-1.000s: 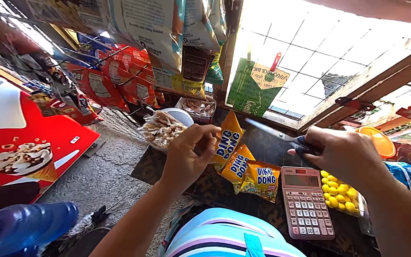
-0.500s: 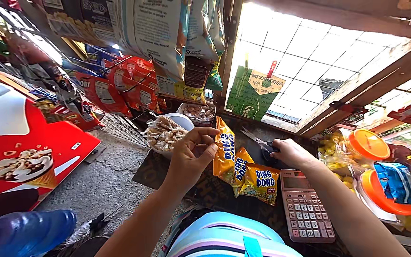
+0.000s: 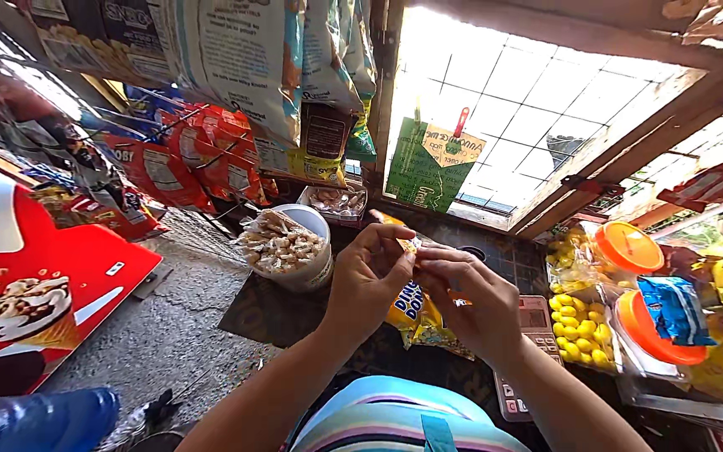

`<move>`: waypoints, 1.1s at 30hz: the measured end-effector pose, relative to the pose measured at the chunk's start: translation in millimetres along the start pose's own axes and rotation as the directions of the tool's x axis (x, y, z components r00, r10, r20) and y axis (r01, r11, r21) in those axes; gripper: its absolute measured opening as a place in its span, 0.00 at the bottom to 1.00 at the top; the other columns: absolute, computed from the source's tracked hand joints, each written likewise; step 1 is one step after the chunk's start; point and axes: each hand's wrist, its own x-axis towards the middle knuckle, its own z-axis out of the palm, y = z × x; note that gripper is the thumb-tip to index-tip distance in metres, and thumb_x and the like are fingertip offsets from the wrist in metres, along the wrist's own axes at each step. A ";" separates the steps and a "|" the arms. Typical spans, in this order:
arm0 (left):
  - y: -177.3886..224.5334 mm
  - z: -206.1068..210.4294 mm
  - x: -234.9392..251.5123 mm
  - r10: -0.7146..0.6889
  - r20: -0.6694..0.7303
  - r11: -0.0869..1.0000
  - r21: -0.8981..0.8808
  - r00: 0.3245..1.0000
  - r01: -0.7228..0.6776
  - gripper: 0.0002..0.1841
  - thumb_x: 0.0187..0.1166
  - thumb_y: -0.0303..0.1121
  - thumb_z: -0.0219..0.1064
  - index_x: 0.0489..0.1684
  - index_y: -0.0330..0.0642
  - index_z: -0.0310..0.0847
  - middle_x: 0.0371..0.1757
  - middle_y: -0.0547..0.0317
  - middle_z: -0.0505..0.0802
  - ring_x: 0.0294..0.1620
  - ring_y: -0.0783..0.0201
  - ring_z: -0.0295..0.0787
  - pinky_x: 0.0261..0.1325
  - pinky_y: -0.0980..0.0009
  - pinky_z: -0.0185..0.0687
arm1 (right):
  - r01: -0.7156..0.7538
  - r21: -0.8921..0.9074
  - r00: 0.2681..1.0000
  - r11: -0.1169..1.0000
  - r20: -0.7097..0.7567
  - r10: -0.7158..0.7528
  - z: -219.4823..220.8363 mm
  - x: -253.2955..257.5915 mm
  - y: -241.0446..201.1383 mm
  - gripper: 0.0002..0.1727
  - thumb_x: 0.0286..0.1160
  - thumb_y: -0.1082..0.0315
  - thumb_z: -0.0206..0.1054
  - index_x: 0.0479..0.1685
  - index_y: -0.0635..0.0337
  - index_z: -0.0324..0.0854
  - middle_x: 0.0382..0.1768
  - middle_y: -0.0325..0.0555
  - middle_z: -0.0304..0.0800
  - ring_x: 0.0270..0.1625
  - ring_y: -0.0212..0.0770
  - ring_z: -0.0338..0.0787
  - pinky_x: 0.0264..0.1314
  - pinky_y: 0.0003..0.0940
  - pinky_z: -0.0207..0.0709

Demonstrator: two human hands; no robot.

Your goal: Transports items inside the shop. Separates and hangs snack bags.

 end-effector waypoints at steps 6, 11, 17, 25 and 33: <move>3.1 -15.9 4.7 0.413 0.039 0.742 0.564 0.910 -0.362 0.11 0.74 0.36 0.71 0.51 0.48 0.90 0.41 0.71 0.85 0.41 0.80 0.79 0.41 0.84 0.74 | -0.183 0.253 0.973 0.950 -0.092 0.211 -17.7 4.3 7.5 0.07 0.85 0.69 0.63 0.46 0.62 0.85 0.50 0.43 0.97 0.57 0.30 0.94 0.59 0.24 0.89; 13.5 -20.4 14.5 0.381 0.120 0.687 0.626 0.917 -0.368 0.09 0.69 0.44 0.74 0.44 0.59 0.94 0.52 0.69 0.82 0.61 0.66 0.72 0.64 0.65 0.65 | -0.244 0.386 0.957 0.890 -0.055 0.286 -24.6 7.7 -0.8 0.06 0.87 0.69 0.61 0.49 0.58 0.83 0.52 0.38 0.96 0.56 0.27 0.93 0.60 0.21 0.87; 32.7 -15.5 25.7 0.266 0.205 0.850 0.411 0.942 -0.329 0.03 0.70 0.38 0.74 0.35 0.54 0.90 0.39 0.77 0.90 0.44 0.83 0.87 0.45 0.85 0.83 | -0.201 0.425 0.973 0.882 -0.015 0.229 -40.1 27.7 -6.8 0.06 0.86 0.66 0.64 0.47 0.56 0.85 0.50 0.35 0.96 0.54 0.26 0.93 0.57 0.20 0.87; 91.0 4.1 47.2 0.529 0.289 0.735 0.316 0.798 -0.601 0.04 0.73 0.35 0.73 0.36 0.45 0.91 0.38 0.71 0.92 0.42 0.84 0.88 0.45 0.87 0.84 | 0.029 0.034 1.000 0.999 0.000 -0.029 -76.7 93.1 -41.3 0.11 0.82 0.62 0.67 0.45 0.59 0.92 0.45 0.34 0.94 0.50 0.18 0.90 0.57 0.14 0.85; 193.4 11.3 84.2 0.617 0.359 0.506 0.501 0.701 -0.702 0.06 0.73 0.30 0.74 0.43 0.41 0.88 0.40 0.67 0.94 0.42 0.81 0.90 0.50 0.81 0.87 | 0.158 -0.406 0.987 0.900 0.072 -0.141 -121.5 181.3 -87.3 0.12 0.84 0.58 0.63 0.50 0.56 0.87 0.43 0.37 0.92 0.46 0.26 0.91 0.51 0.26 0.85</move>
